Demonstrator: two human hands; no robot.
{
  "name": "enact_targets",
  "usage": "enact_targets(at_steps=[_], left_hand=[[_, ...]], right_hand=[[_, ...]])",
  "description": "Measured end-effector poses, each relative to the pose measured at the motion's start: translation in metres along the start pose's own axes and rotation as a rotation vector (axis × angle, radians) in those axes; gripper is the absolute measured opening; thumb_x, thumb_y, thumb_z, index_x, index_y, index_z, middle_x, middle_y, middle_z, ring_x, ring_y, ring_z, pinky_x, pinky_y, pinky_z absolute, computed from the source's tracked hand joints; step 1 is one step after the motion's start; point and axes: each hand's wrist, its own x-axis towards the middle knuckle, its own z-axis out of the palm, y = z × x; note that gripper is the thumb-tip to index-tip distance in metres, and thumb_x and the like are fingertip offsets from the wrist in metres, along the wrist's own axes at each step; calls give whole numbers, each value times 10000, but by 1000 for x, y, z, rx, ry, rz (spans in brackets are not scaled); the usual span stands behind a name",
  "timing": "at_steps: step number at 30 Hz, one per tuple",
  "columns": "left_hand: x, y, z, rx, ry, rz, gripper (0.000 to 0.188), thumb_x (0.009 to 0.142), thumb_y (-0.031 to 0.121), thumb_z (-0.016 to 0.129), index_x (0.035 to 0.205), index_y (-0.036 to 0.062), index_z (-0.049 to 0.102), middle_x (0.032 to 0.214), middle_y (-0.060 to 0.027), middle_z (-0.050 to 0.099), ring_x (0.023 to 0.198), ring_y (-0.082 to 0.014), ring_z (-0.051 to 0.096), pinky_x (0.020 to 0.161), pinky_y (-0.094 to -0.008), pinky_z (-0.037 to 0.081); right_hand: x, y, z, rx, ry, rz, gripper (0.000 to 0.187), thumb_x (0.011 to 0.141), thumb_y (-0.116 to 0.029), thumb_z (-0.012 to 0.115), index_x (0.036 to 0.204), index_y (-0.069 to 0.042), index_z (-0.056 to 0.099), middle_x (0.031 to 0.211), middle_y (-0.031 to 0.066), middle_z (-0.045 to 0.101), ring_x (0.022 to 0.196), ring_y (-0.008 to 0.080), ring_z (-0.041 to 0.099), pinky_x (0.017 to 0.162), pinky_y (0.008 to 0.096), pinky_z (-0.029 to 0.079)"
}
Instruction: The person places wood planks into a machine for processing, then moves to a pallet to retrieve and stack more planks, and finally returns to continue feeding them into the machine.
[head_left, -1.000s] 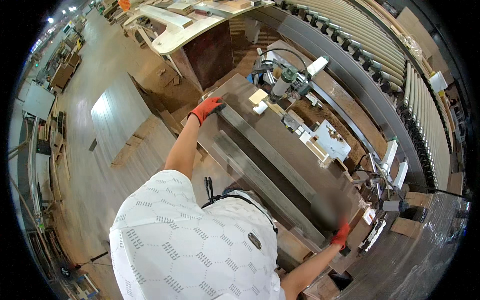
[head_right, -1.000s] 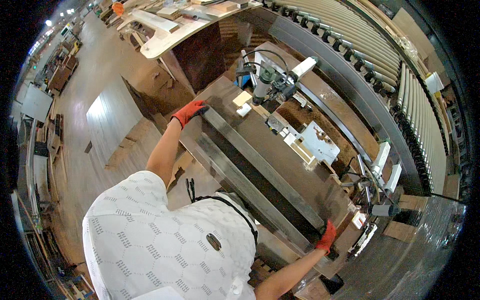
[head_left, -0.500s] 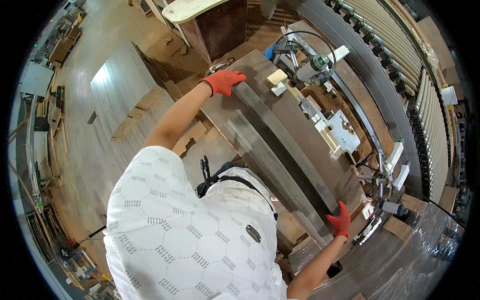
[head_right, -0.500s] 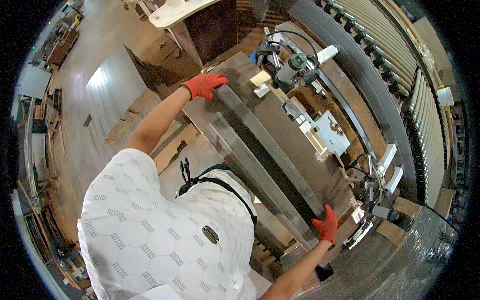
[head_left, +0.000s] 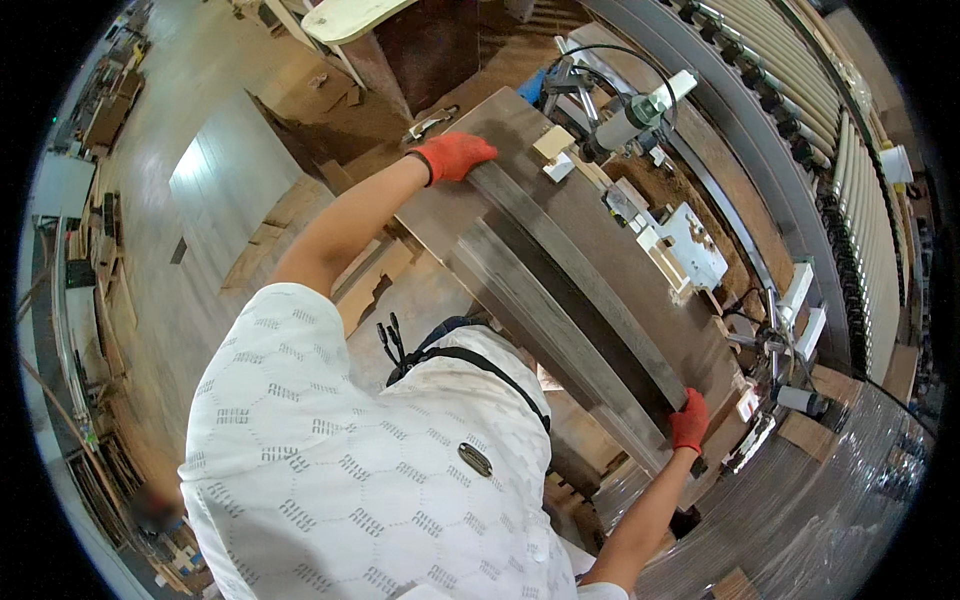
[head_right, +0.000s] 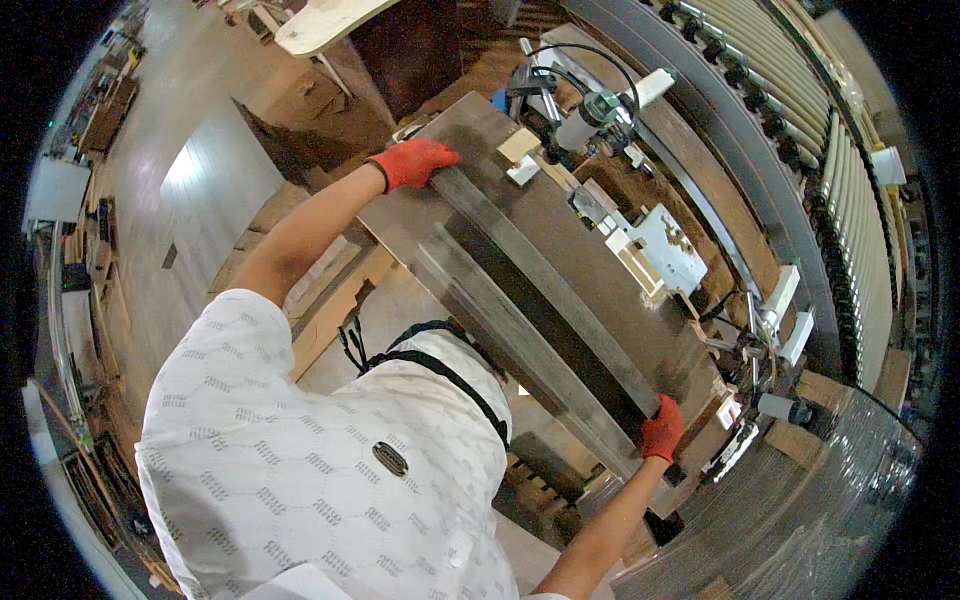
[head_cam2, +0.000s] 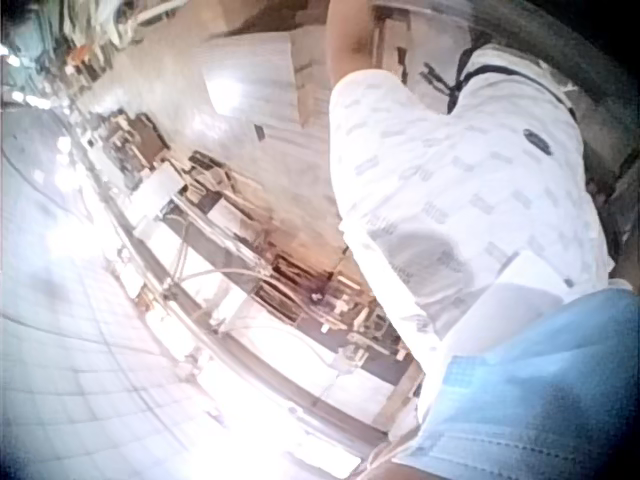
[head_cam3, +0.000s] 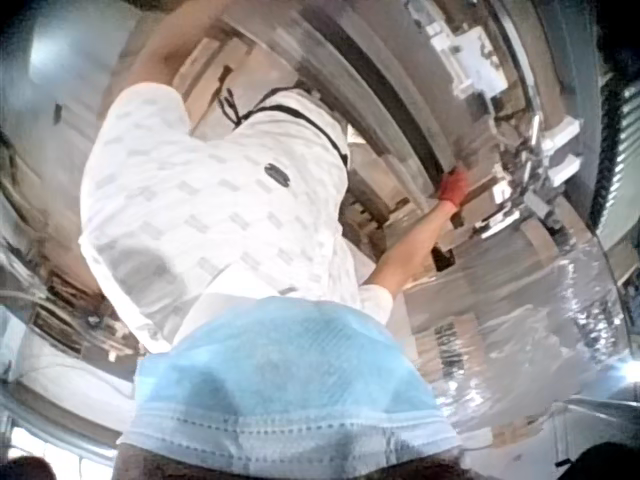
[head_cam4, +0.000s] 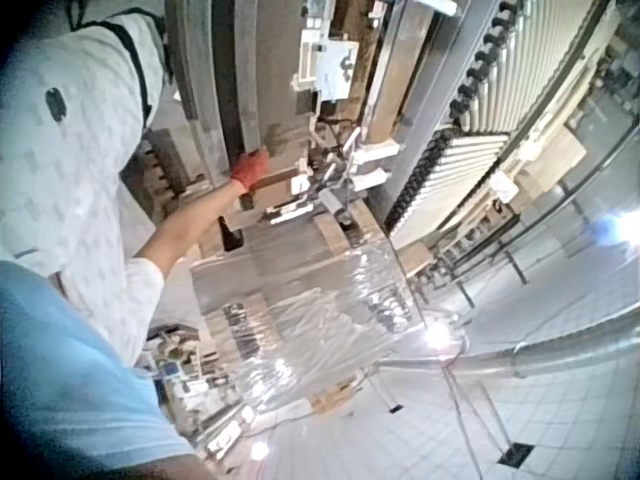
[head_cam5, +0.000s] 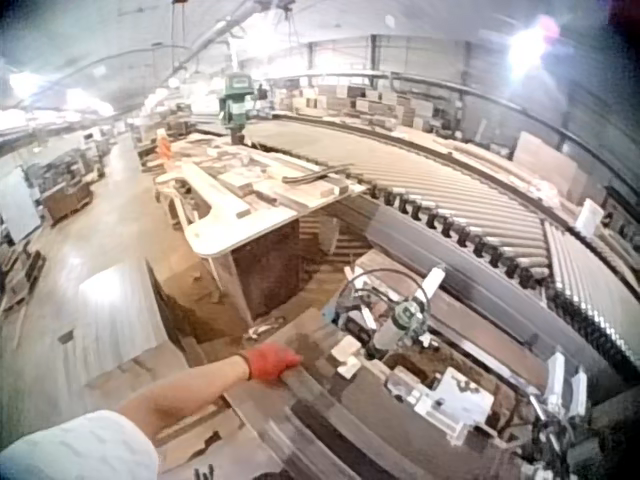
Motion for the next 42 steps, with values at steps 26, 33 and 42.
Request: enact_targets(at_steps=[26, 33, 42], left_hand=[[0, 397, 3, -150, -63, 582, 700, 815, 336, 868, 1386, 47, 585, 1300, -186, 655, 1233, -406, 614, 1043, -509, 486], [27, 393, -10, -371, -26, 496, 533, 792, 226, 874, 1255, 77, 656, 1175, -148, 679, 1066, -385, 666, 886, -489, 549], [189, 367, 11, -302, 145, 557, 502, 817, 203, 869, 1260, 78, 667, 1131, -145, 683, 990, -382, 675, 832, -465, 556]], right_hand=[[-72, -161, -69, 216, 642, 258, 538, 884, -185, 759, 1405, -138, 633, 1372, 117, 634, 1334, 341, 560, 1211, 581, 344], [-158, -195, -10, 194, 947, 595, 450, 885, -210, 784, 1297, -78, 661, 1248, 123, 683, 1198, 342, 628, 1168, 573, 404], [-114, -194, 1, 279, 894, 418, 430, 879, -239, 765, 1278, -107, 674, 1203, 103, 693, 1177, 311, 642, 1176, 568, 402]])
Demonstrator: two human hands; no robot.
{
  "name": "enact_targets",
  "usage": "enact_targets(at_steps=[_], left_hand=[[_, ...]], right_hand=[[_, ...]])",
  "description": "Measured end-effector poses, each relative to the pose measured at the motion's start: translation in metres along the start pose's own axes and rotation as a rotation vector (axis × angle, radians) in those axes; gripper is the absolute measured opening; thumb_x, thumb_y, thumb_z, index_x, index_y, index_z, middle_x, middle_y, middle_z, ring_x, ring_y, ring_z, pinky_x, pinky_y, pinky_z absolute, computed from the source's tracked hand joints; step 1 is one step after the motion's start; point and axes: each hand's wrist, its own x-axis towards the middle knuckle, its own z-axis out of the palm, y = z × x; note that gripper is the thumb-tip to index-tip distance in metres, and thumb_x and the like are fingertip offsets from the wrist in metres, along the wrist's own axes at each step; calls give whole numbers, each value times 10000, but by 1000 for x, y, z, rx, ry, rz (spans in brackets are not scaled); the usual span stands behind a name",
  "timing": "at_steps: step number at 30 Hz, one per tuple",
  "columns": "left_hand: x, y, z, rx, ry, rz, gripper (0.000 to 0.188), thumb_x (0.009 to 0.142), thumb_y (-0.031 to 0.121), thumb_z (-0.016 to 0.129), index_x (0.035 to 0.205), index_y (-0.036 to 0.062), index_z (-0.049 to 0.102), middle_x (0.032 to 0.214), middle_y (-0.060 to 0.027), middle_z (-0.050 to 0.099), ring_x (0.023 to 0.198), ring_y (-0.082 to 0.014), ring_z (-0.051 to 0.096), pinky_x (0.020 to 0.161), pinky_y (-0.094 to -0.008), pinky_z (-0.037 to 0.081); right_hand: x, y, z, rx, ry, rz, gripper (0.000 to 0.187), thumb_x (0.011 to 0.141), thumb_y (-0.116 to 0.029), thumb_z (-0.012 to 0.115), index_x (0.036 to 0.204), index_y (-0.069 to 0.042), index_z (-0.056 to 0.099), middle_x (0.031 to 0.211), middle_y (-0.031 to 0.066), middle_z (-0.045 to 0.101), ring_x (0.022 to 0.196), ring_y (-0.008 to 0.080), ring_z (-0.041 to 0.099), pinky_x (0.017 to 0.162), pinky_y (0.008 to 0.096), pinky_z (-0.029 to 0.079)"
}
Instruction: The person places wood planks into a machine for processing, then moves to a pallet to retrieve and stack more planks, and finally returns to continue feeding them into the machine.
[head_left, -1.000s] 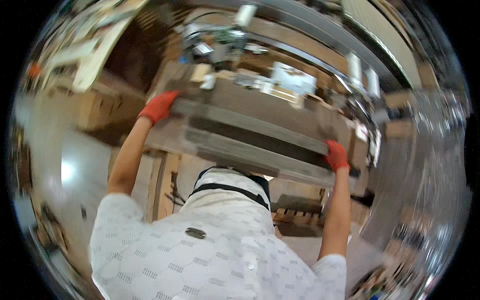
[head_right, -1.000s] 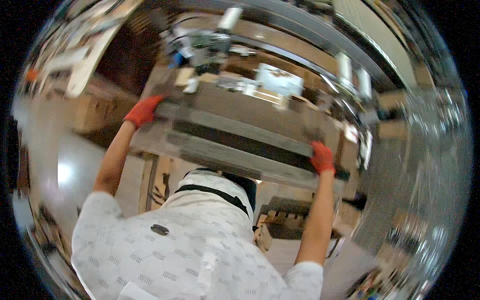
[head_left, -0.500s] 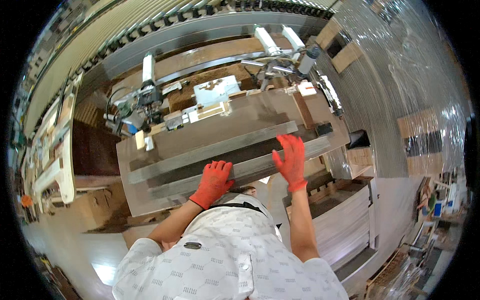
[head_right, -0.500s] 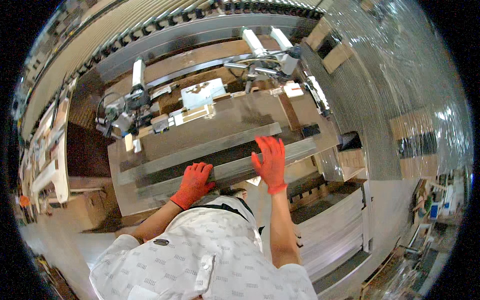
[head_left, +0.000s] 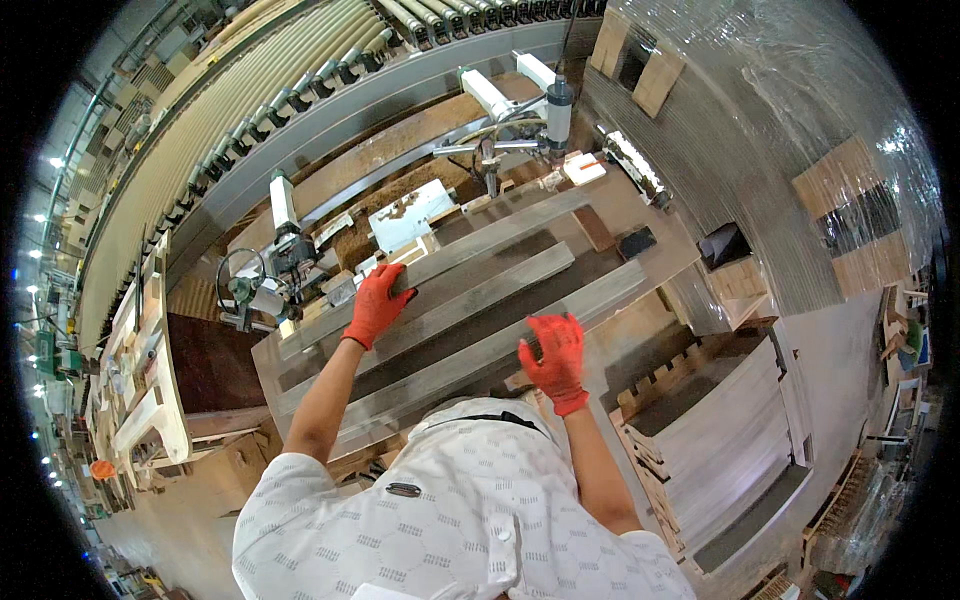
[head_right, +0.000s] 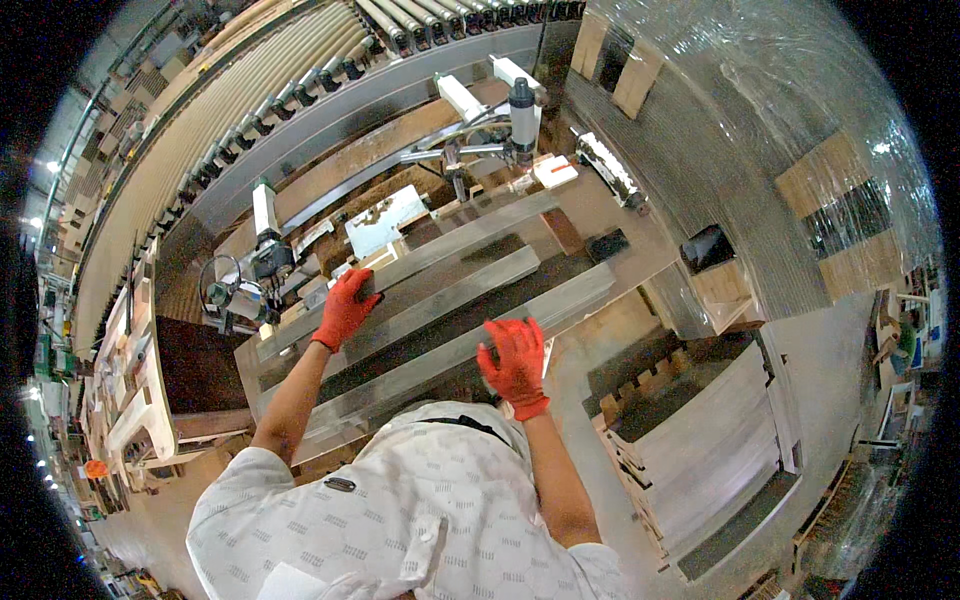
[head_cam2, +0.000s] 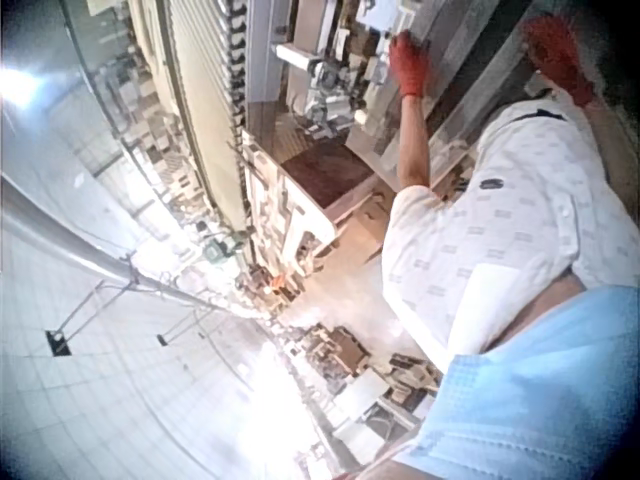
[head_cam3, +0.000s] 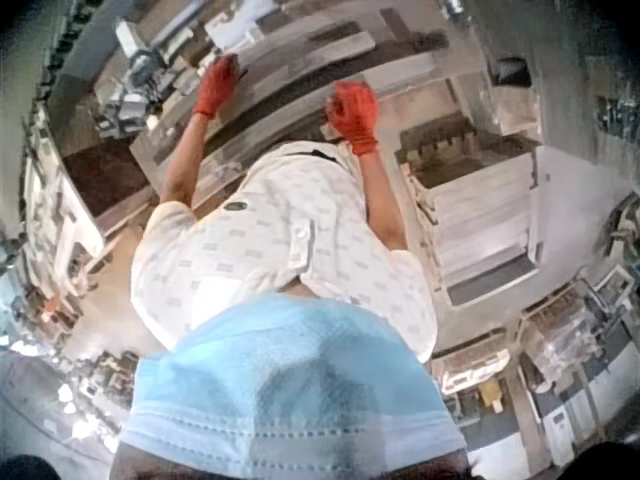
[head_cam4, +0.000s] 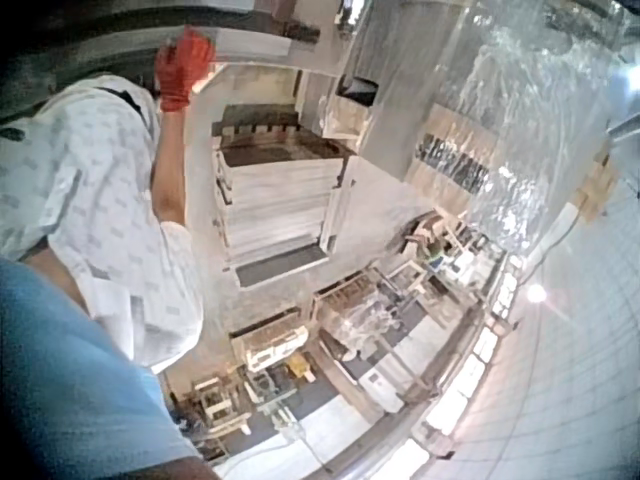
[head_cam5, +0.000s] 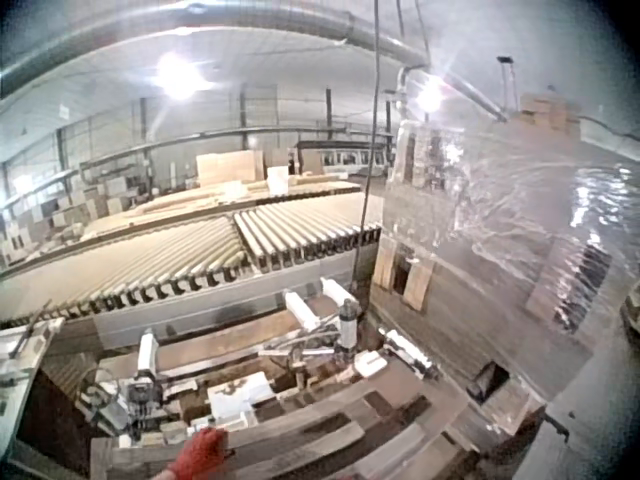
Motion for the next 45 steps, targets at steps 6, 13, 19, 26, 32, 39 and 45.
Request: enact_targets(at_steps=[6, 13, 19, 26, 32, 39, 45], left_hand=[[13, -64, 40, 212, 72, -69, 522, 827, 282, 869, 1292, 143, 675, 1262, -108, 666, 1258, -334, 586, 1102, -507, 407], [27, -73, 65, 280, 192, -156, 442, 818, 443, 859, 1167, 186, 768, 1351, -45, 643, 1365, -307, 518, 1200, -572, 259], [56, -81, 81, 191, 158, -121, 464, 776, 402, 888, 1154, 163, 764, 1305, -68, 653, 1331, -299, 531, 1177, -527, 308], [79, -75, 83, 293, 17, -61, 525, 882, 525, 785, 1051, 42, 670, 1180, -162, 672, 1197, -353, 587, 1073, -487, 397], [109, -54, 89, 364, -166, -90, 660, 939, 690, 649, 1072, 44, 672, 1039, -189, 728, 1010, -387, 690, 894, -505, 534], [115, -52, 71, 228, -323, -215, 786, 867, 817, 615, 1025, 54, 719, 1010, -196, 766, 961, -385, 746, 821, -525, 576], [113, -67, 80, 251, -334, -217, 864, 844, 869, 581, 1016, 39, 748, 1039, -209, 773, 988, -398, 751, 856, -521, 586]], right_hand=[[14, -13, 13, 158, -134, -113, 424, 889, -243, 757, 1288, -123, 678, 1188, 79, 682, 1175, 284, 639, 1182, 576, 389], [2, -10, 8, 164, -140, -107, 404, 892, -250, 760, 1271, -128, 693, 1176, 67, 687, 1164, 269, 638, 1184, 558, 394], [-1, -3, -8, 104, -143, -100, 401, 888, -267, 772, 1255, -121, 701, 1166, 70, 687, 1130, 273, 643, 1160, 542, 415], [18, 0, -5, 191, -198, -146, 405, 887, -306, 775, 1244, -129, 703, 1164, 75, 702, 1107, 292, 652, 1109, 510, 446], [54, -16, 20, 161, -505, -432, 420, 867, -363, 811, 1202, -135, 703, 1198, 62, 702, 1151, 267, 655, 1073, 466, 474], [54, -26, 44, 116, -835, -367, 644, 732, -539, 869, 1216, -150, 697, 1206, 39, 697, 1147, 252, 652, 1003, 444, 468], [50, -23, 60, -4, -898, -452, 743, 682, -400, 921, 1329, -174, 633, 1199, 59, 674, 1129, 279, 641, 963, 475, 476]])
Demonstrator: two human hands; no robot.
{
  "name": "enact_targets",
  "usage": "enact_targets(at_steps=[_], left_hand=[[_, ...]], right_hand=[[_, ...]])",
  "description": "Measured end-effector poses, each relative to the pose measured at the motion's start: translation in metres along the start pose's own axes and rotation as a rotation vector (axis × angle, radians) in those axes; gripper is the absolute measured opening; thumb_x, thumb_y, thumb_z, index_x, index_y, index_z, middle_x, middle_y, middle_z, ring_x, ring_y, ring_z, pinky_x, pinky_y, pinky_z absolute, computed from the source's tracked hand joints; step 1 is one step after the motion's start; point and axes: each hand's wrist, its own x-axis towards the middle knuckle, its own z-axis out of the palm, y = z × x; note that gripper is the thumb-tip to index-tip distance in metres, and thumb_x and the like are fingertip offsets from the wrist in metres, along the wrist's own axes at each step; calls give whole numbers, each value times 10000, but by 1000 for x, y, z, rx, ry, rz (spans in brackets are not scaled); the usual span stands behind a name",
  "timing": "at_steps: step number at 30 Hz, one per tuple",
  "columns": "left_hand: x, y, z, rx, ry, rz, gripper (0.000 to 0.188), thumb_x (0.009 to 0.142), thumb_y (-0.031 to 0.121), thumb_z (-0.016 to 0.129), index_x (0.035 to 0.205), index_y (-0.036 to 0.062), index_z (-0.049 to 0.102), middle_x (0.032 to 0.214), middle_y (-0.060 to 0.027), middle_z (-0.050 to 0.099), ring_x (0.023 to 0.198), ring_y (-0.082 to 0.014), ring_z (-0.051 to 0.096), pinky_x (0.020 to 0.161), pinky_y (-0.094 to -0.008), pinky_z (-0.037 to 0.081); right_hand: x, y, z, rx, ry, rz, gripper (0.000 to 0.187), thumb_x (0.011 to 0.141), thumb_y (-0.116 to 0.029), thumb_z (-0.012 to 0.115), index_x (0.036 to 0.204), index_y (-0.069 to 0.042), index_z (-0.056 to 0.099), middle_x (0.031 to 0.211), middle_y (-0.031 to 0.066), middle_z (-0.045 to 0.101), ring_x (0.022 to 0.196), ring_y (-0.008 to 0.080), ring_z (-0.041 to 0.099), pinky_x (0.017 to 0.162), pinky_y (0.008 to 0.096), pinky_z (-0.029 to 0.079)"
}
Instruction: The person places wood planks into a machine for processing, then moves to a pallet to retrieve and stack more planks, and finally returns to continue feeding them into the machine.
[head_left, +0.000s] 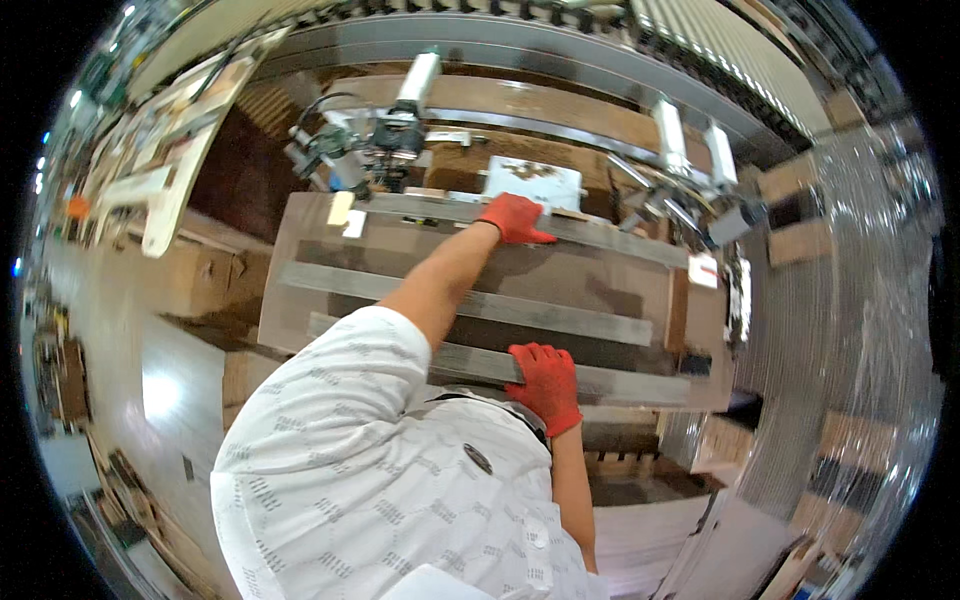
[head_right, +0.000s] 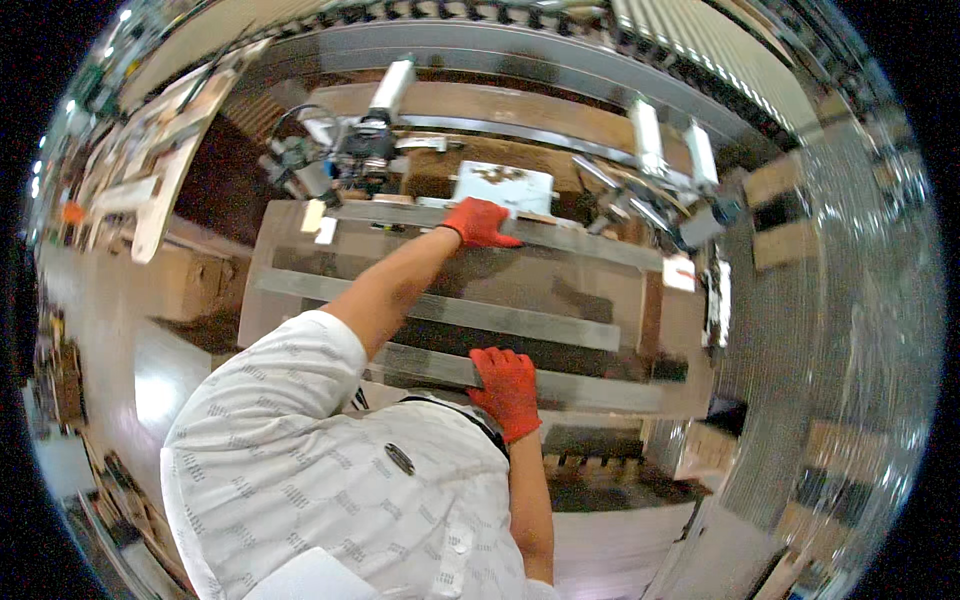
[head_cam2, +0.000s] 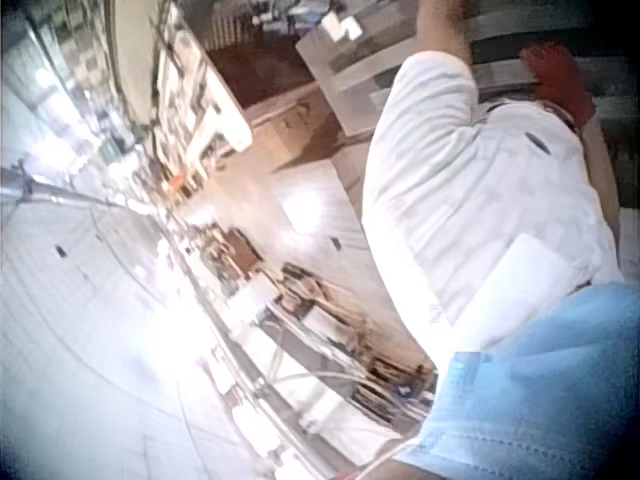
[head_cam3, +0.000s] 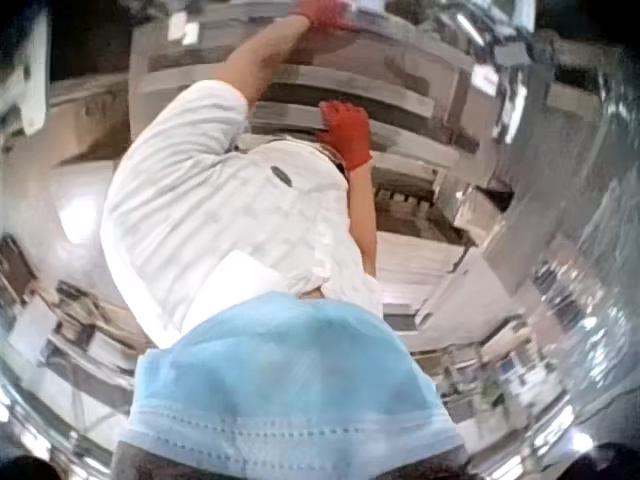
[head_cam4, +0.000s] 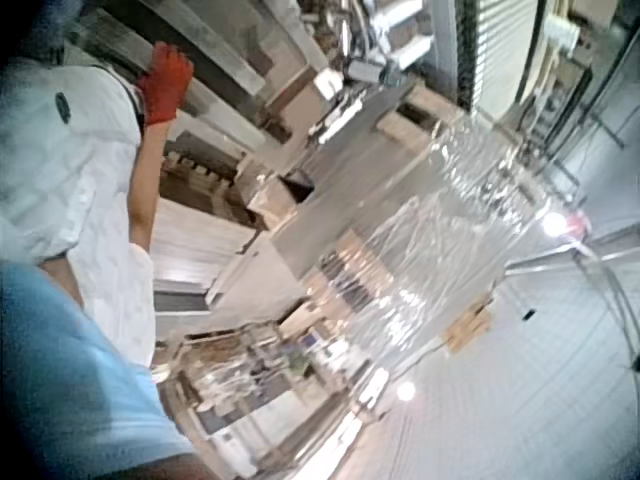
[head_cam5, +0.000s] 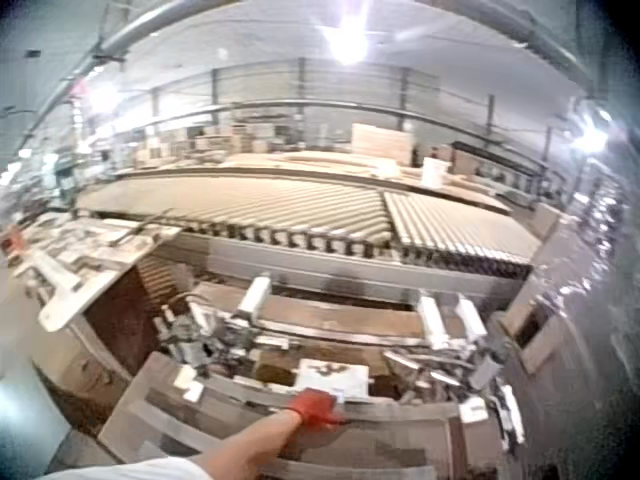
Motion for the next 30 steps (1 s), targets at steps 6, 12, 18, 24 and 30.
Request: enact_targets(at_steps=[6, 12, 18, 24, 30], left_hand=[[1, 6, 5, -46, 19, 28, 816, 854, 850, 592, 1002, 60, 733, 1011, -195, 772, 958, -393, 751, 836, -532, 584], [-4, 1, 2, -55, 37, 13, 786, 859, 828, 611, 1063, 78, 727, 996, -173, 773, 953, -387, 751, 834, -529, 585], [-7, 6, -14, -21, -65, -36, 840, 848, 854, 585, 1118, 77, 755, 1127, -185, 776, 1087, -370, 740, 933, -491, 573], [-8, -2, 5, -30, 33, 21, 810, 861, 830, 602, 1087, 61, 719, 1045, -195, 769, 1005, -388, 746, 864, -518, 584], [1, -1, 9, -60, 26, 8, 810, 862, 835, 596, 1079, 65, 724, 1037, -197, 772, 995, -391, 748, 871, -525, 583]], right_hand=[[2, -7, 3, -21, 54, 57, 621, 657, -312, 918, 1216, -186, 676, 1119, 25, 720, 1068, 269, 681, 938, 445, 497], [3, -9, 2, -47, 79, 40, 605, 657, -302, 912, 1204, -186, 678, 1127, 23, 720, 1076, 266, 673, 947, 443, 494], [1, -3, 6, -46, 2, 47, 663, 681, -309, 940, 1275, -185, 671, 1208, 26, 717, 1156, 260, 660, 992, 455, 483], [1, -1, 16, -77, -19, 74, 674, 663, -332, 943, 1267, -197, 674, 1204, 15, 715, 1153, 248, 660, 983, 448, 485], [3, -1, 14, -58, 103, 35, 576, 657, -280, 894, 1188, -194, 690, 1092, 20, 723, 1054, 270, 682, 922, 445, 497]])
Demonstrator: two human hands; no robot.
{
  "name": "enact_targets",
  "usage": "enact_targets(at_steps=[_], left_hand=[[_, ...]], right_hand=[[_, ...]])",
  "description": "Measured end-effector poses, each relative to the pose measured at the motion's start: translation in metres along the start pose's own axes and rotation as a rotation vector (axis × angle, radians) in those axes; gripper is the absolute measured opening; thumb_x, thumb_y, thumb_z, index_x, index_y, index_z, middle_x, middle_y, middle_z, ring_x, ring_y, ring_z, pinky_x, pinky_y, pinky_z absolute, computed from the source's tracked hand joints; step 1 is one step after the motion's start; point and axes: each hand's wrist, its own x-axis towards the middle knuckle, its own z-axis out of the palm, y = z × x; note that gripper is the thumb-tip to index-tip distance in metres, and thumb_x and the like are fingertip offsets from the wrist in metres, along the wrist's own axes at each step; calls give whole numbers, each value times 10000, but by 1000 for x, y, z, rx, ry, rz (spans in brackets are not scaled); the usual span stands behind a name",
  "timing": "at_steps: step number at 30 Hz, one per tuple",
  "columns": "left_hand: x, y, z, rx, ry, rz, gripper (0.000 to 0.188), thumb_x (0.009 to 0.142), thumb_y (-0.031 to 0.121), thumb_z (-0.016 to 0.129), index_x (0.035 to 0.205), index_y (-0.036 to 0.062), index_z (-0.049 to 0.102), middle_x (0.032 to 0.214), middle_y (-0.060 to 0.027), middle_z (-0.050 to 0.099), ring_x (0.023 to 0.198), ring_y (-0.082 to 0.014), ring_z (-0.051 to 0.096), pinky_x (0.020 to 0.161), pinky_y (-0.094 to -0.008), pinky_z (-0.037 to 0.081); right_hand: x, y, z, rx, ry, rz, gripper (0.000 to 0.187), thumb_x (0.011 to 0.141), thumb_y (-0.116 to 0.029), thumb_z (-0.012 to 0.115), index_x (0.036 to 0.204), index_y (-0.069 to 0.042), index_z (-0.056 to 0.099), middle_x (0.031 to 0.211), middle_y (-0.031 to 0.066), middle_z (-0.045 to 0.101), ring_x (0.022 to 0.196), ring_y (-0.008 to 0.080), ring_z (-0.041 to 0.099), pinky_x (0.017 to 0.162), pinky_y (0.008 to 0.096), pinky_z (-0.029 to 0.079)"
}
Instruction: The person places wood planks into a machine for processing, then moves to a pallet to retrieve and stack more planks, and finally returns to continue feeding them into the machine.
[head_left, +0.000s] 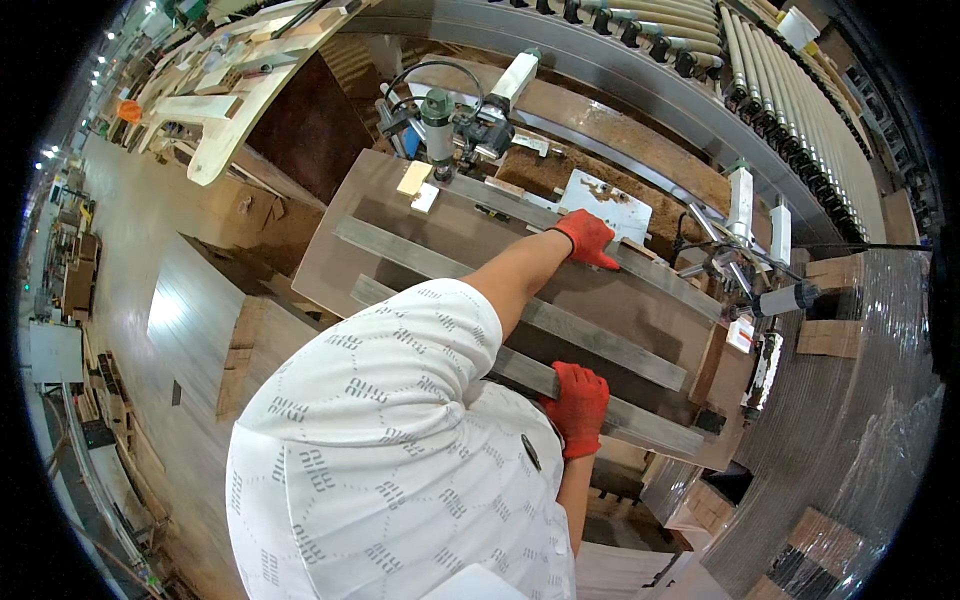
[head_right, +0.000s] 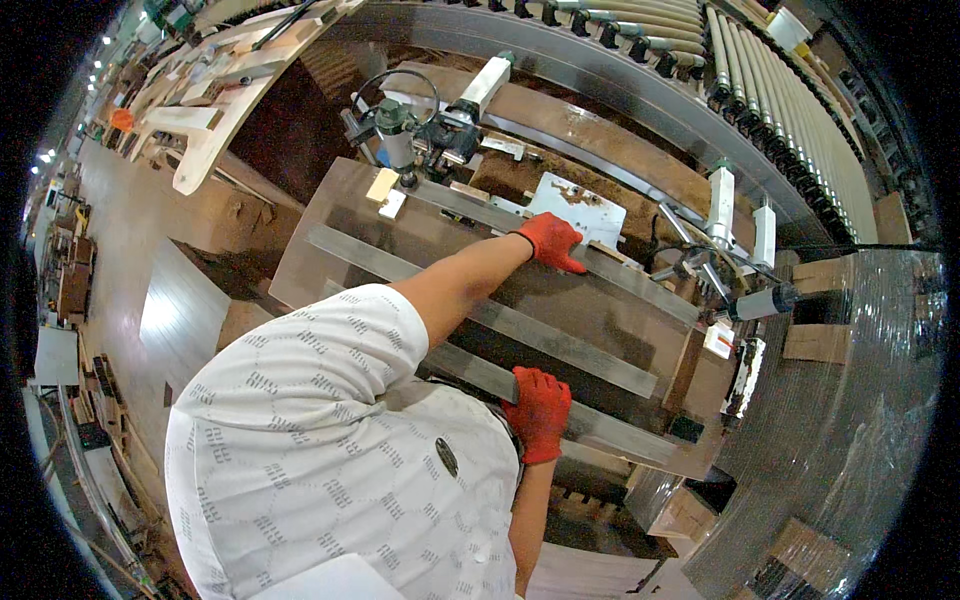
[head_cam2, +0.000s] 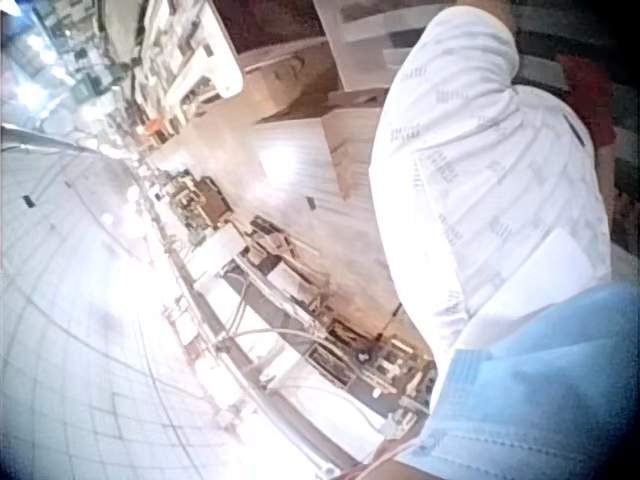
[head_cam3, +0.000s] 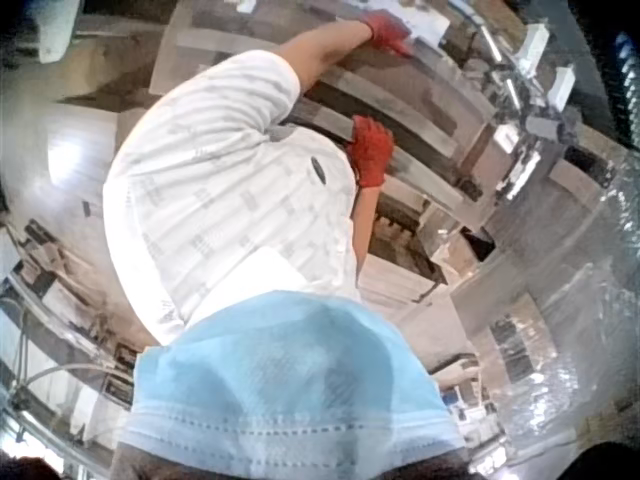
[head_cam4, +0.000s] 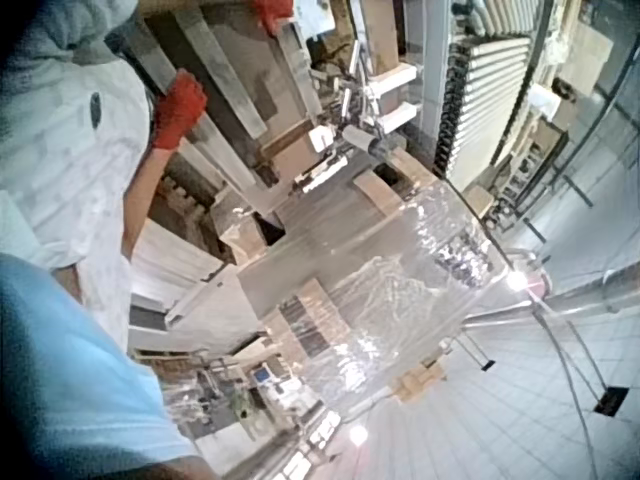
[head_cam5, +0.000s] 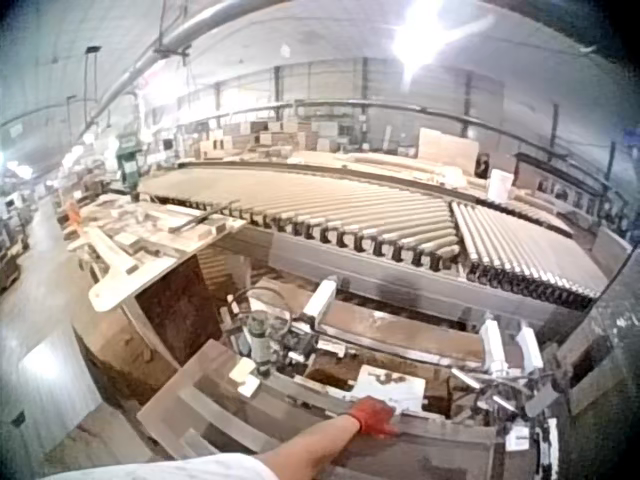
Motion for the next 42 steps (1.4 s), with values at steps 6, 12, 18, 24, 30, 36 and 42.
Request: enact_targets(at_steps=[6, 12, 18, 24, 30, 36, 42], left_hand=[[-5, 4, -16, 51, -10, -12, 812, 858, 838, 606, 1070, 63, 725, 1020, -200, 771, 976, -400, 750, 856, -524, 586], [5, 3, -3, 25, 14, 40, 845, 841, 869, 595, 1039, 58, 727, 996, -217, 767, 949, -419, 749, 832, -535, 587], [-3, 2, -12, 45, 15, 19, 812, 869, 835, 597, 1028, 49, 726, 1030, -225, 763, 985, -423, 738, 837, -534, 577], [-2, 10, -14, 34, 96, 62, 688, 893, 734, 667, 971, 51, 677, 960, -195, 743, 939, -404, 724, 795, -530, 563], [-18, 23, 5, 97, 308, 49, 586, 913, 629, 704, 1035, 58, 656, 974, -173, 715, 919, -384, 691, 811, -507, 539], [-22, 14, 19, 61, 376, 139, 552, 903, 551, 744, 1156, 69, 650, 1074, -172, 701, 995, -390, 678, 842, -519, 521], [-24, -11, 15, -13, 276, 159, 555, 930, 475, 763, 1260, 43, 652, 1178, -195, 707, 1087, -408, 669, 926, -511, 535]], right_hand=[[3, -1, -2, 48, 37, -12, 566, 659, -242, 882, 1188, -189, 689, 1094, 25, 724, 1066, 271, 681, 937, 443, 489], [-2, 3, 0, 44, 20, 3, 573, 656, -228, 880, 1194, -185, 689, 1098, 21, 722, 1080, 264, 682, 935, 445, 490], [-3, 9, 4, 62, 24, -17, 614, 666, -253, 899, 1230, -184, 664, 1122, 31, 707, 1105, 264, 672, 957, 455, 494], [-5, 7, -1, 94, 49, 2, 641, 645, -274, 920, 1219, -177, 652, 1066, 43, 687, 1056, 272, 668, 923, 463, 497], [-8, 5, -6, 18, 9, 28, 628, 647, -348, 934, 1192, -191, 665, 1087, 20, 692, 1056, 252, 668, 915, 429, 489], [-15, 6, 2, -46, 44, -13, 583, 665, -348, 929, 1151, -194, 645, 1049, 25, 675, 1026, 267, 665, 852, 445, 481], [-20, 5, 5, -40, 69, -8, 558, 663, -356, 923, 1114, -196, 637, 1054, 23, 678, 1023, 264, 674, 843, 444, 486]])
